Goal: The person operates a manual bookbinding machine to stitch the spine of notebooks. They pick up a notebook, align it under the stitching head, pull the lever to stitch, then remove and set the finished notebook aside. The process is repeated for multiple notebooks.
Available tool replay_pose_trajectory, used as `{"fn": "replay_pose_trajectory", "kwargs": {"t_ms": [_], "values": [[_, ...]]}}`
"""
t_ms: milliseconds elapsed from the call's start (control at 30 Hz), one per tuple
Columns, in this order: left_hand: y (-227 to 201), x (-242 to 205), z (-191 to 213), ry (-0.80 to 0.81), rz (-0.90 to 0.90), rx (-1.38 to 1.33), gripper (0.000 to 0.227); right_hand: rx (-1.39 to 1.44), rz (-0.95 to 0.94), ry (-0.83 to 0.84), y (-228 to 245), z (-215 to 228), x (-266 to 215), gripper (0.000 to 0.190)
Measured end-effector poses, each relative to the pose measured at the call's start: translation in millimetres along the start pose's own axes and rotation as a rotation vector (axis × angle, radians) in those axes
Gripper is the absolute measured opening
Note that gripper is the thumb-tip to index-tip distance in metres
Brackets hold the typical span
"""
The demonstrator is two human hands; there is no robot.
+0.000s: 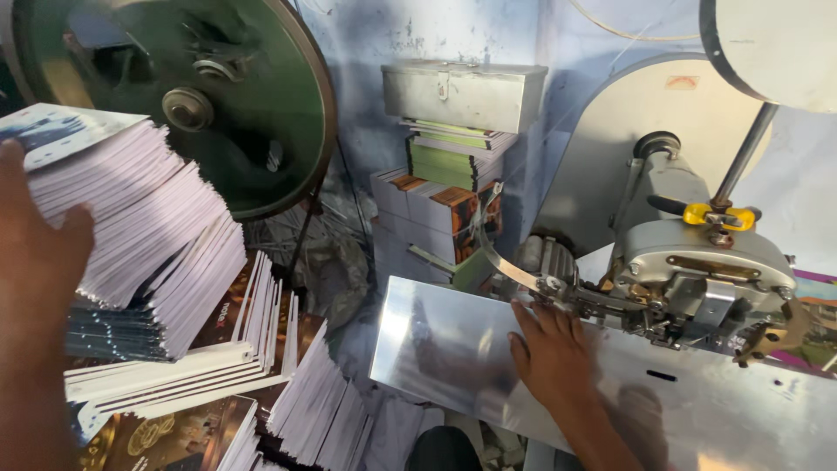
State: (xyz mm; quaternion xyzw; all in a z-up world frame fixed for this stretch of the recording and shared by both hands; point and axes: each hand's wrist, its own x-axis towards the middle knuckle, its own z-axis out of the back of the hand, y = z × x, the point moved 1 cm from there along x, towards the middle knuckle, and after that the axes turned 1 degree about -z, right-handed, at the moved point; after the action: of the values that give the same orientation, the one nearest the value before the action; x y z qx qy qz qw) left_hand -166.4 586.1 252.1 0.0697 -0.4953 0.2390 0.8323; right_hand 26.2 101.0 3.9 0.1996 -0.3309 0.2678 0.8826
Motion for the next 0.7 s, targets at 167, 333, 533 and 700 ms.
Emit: {"fn": "replay_pose_trajectory", "kwargs": {"t_ms": [167,333,533,700], "values": [[119,10,-96,0.239,0.47,-0.314,0.04,0.016,0.0,-0.001,-1,-2,0,0.053],[202,18,-148,0.31,0.415,-0.383,0.037,0.024,0.025,-0.046,-2,-6,-2,0.052],[203,9,-135,0.111,-0.047,-0.289,0.022,0.024,0.019,-0.056,-2,-10,-2,0.05],[75,-16,-38,-0.082,-0.289,-0.114,0.019,0.049,-0.017,0.017,2,-12,-1,0.054]]}}
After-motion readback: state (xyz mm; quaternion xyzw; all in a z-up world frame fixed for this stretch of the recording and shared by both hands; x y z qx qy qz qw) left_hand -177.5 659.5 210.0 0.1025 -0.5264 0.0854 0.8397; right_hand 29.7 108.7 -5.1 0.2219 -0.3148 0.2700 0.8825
